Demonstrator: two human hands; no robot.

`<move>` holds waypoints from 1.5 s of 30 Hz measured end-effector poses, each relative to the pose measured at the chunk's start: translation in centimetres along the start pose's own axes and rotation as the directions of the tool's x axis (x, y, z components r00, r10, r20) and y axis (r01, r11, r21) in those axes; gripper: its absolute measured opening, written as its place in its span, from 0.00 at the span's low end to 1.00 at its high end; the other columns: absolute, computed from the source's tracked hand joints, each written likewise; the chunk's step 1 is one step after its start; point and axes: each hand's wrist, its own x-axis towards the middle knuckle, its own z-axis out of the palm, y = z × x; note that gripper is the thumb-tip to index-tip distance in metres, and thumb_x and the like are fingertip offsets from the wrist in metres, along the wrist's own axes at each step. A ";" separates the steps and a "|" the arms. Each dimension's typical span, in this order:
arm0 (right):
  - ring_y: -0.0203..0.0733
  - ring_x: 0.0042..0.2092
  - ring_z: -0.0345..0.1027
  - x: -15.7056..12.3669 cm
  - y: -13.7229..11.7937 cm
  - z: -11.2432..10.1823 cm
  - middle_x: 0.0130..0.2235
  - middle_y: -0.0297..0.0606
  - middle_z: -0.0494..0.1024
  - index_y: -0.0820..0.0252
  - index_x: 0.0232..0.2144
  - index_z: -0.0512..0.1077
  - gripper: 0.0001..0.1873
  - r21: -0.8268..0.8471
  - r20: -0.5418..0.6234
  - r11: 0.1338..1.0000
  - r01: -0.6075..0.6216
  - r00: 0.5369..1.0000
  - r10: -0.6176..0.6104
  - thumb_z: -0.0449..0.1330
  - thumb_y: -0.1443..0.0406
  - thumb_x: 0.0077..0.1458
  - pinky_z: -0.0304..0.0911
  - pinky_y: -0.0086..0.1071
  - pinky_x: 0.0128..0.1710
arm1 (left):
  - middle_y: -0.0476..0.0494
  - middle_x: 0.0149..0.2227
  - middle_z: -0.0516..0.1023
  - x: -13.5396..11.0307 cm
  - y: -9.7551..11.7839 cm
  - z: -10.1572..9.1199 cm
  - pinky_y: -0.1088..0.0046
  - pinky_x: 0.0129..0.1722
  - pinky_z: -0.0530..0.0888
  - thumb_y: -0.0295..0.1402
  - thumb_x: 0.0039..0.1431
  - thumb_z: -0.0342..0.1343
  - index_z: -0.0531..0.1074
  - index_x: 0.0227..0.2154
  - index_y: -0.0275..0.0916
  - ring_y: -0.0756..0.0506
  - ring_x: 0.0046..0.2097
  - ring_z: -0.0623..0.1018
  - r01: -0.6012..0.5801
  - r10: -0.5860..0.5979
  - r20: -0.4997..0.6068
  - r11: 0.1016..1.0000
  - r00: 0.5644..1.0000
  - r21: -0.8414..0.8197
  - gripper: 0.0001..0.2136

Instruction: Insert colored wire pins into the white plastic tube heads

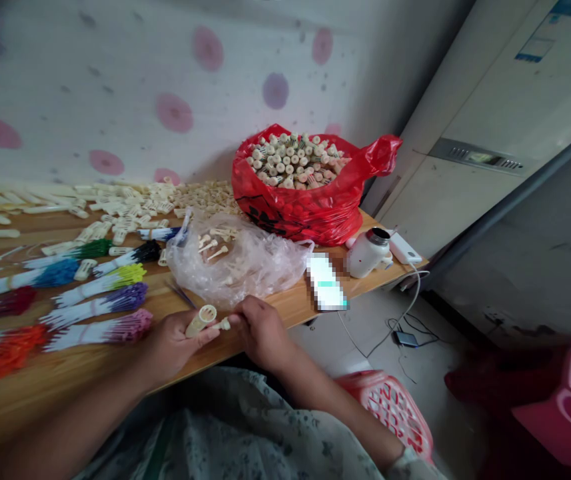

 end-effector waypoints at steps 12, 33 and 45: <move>0.34 0.26 0.56 -0.3 -0.1 -0.1 0.23 0.32 0.62 0.59 0.23 0.60 0.17 0.057 0.059 0.998 -0.038 0.998 0.035 0.45 0.59 0.62 0.53 0.27 0.27 | 0.52 0.22 0.69 -0.1 0.1 0.1 0.76 0.27 0.64 0.39 0.52 0.53 0.69 0.22 0.37 0.49 0.27 0.68 -0.005 0.004 0.025 0.999 1.000 0.041 0.10; 0.34 0.27 0.57 -1.2 0.0 -0.1 0.25 0.33 0.63 0.59 0.25 0.60 0.16 0.088 0.101 0.996 -0.033 0.995 0.024 0.45 0.58 0.62 0.54 0.28 0.28 | 0.51 0.23 0.69 -0.1 -0.2 0.2 0.77 0.28 0.64 0.40 0.53 0.52 0.69 0.23 0.37 0.49 0.28 0.68 -0.021 0.018 0.062 0.998 0.998 0.062 0.12; 0.34 0.28 0.57 -1.7 -0.1 -0.2 0.25 0.32 0.63 0.59 0.25 0.61 0.14 0.084 0.068 0.996 -0.042 0.997 0.037 0.47 0.62 0.62 0.54 0.28 0.29 | 0.51 0.23 0.68 -0.1 -0.6 0.3 0.77 0.28 0.64 0.41 0.53 0.52 0.68 0.23 0.37 0.49 0.28 0.68 -0.042 0.037 0.073 0.997 0.997 0.061 0.12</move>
